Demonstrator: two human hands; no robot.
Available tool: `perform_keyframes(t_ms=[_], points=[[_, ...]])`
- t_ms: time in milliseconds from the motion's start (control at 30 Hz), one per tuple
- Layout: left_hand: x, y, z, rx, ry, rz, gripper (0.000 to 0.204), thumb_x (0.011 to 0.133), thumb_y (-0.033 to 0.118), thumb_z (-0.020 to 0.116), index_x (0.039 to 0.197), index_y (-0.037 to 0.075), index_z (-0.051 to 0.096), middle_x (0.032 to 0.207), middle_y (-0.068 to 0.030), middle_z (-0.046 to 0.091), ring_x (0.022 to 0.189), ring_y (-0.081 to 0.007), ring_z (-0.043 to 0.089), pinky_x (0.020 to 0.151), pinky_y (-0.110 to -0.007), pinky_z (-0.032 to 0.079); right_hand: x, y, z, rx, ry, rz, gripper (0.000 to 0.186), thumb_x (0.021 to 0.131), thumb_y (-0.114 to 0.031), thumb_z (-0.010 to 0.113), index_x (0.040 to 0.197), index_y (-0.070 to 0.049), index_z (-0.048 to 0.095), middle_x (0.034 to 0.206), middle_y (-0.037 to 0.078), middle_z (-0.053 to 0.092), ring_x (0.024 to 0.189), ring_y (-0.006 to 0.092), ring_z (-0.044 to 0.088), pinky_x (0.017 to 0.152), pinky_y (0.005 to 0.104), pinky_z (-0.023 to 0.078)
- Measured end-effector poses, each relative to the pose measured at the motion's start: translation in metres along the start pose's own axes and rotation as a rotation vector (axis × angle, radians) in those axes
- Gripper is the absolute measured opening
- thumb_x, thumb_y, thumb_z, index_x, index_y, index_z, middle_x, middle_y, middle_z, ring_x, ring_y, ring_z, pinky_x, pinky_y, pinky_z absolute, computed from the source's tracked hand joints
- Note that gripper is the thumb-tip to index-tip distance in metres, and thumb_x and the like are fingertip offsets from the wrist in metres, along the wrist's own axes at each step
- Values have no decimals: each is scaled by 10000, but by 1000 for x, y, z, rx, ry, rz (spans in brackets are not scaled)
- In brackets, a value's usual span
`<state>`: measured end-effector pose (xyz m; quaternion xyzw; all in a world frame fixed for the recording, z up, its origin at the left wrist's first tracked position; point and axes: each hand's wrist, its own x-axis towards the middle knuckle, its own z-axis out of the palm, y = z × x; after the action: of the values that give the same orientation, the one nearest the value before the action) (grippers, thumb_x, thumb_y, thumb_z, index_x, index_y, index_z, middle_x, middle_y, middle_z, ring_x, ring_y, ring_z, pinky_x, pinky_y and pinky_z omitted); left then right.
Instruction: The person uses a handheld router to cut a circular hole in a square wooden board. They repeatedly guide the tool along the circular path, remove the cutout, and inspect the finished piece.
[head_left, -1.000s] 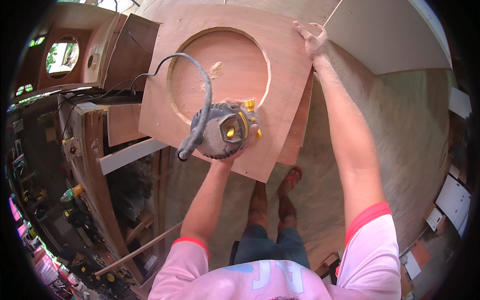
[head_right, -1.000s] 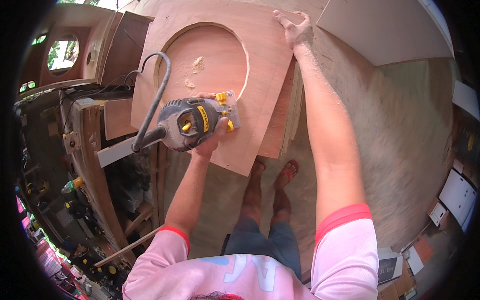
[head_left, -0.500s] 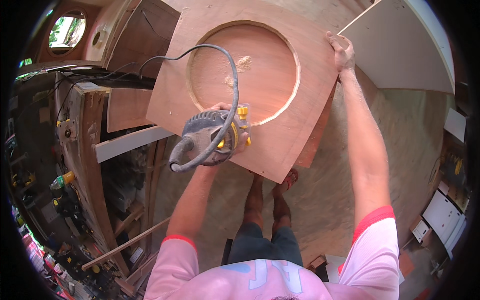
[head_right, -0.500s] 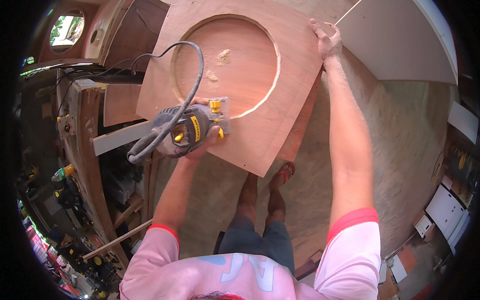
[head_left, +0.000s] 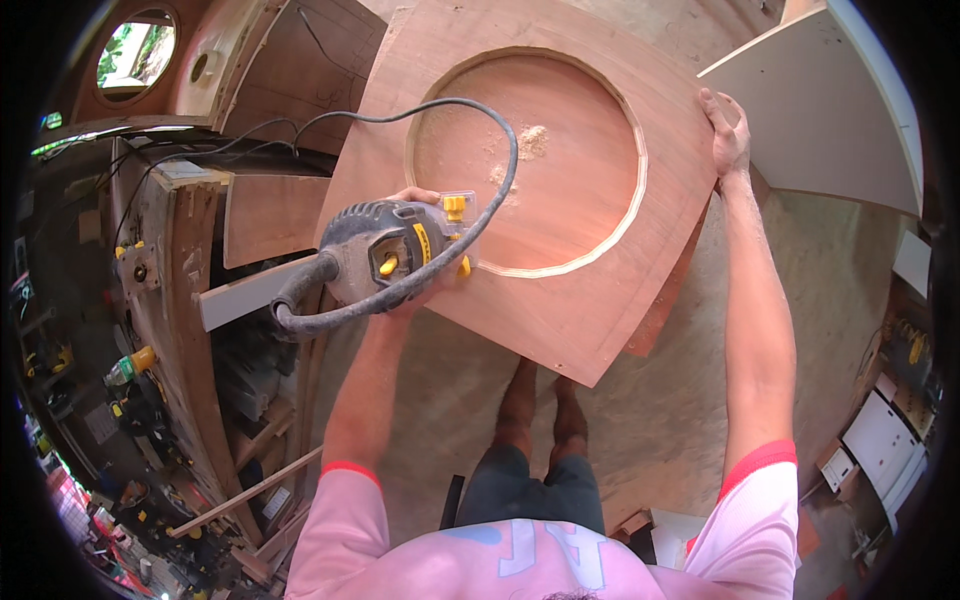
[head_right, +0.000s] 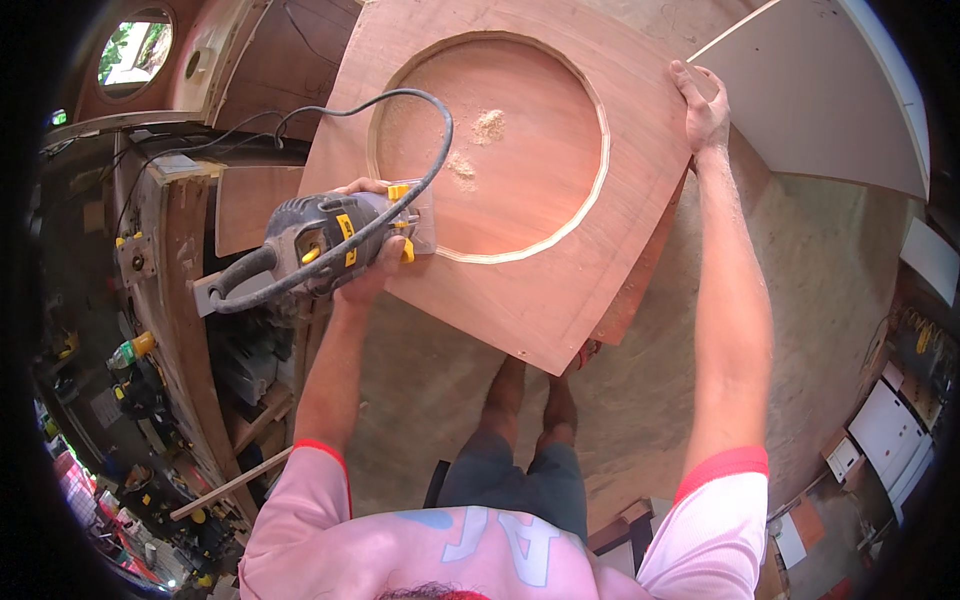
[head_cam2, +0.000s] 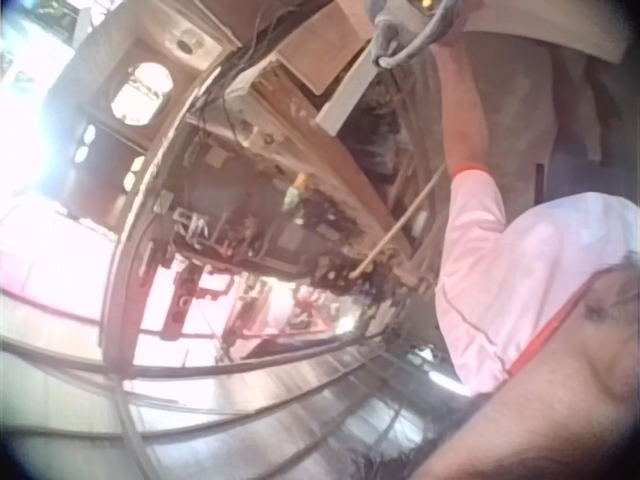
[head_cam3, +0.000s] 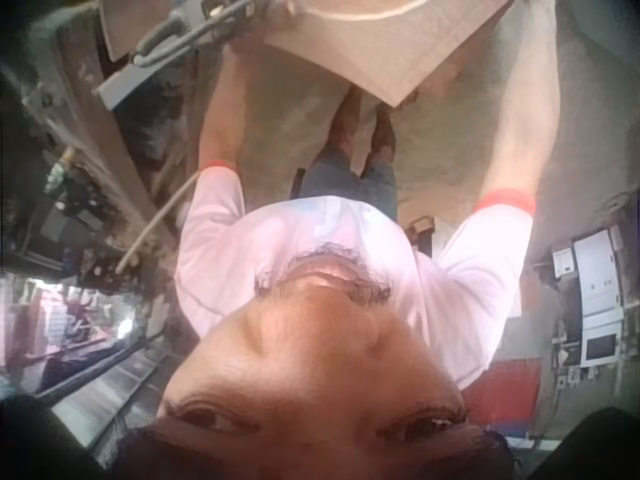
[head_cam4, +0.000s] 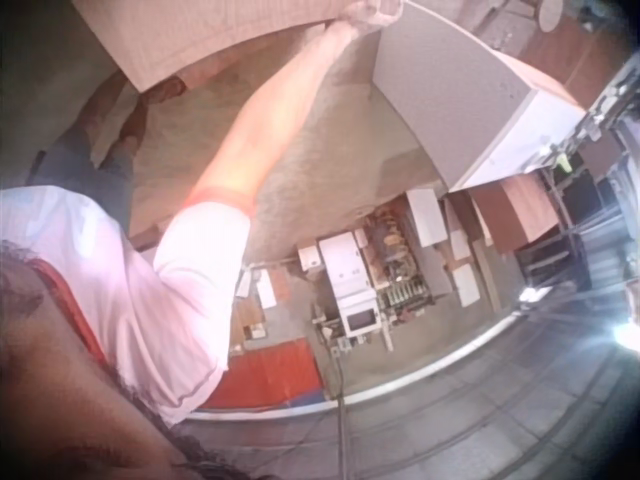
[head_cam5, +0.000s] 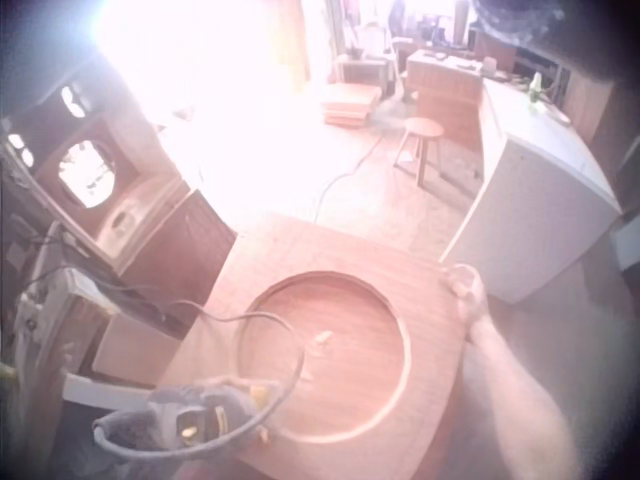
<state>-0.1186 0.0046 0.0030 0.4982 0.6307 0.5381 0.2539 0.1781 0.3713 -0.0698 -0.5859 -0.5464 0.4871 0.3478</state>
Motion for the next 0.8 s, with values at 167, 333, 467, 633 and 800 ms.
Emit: perform_keyframes(t_ms=[167,333,467,633,800], points=[[14,-18,-3,-171,138,28,664,765,150,867,1300,69,483,1220,-82,561,1101,-159,568,954,-322,521,2,4,-6,29,-40,21,943,799,-572,846,1429,8,453,1231,161,626,1116,198,629,941,311,522],[29,-23,-6,-249,214,-45,634,783,174,867,1278,48,491,1222,-77,563,1081,-148,575,921,-295,533,-3,-1,-4,20,-22,6,887,818,-538,845,1411,4,469,1232,157,618,1113,190,624,941,312,520],[47,-31,-22,-104,72,44,732,845,86,795,1408,115,328,1273,-110,519,1217,-206,513,1020,-403,524,-8,-5,-1,64,-20,23,863,826,-525,844,1405,-3,474,1232,146,615,1113,191,621,951,313,515],[61,-40,-18,-127,190,101,695,849,131,796,1388,75,361,1269,-109,525,1153,-196,548,995,-378,501,-13,-10,1,61,-15,55,846,811,-563,833,1405,-62,498,1249,124,624,1139,184,621,987,321,501],[95,-46,-19,-76,204,120,582,838,166,802,1294,38,463,1249,-106,567,1138,-201,574,994,-382,502,-16,-16,2,69,-18,65,850,806,-558,839,1406,-67,491,1265,120,613,1139,185,621,988,329,504]])
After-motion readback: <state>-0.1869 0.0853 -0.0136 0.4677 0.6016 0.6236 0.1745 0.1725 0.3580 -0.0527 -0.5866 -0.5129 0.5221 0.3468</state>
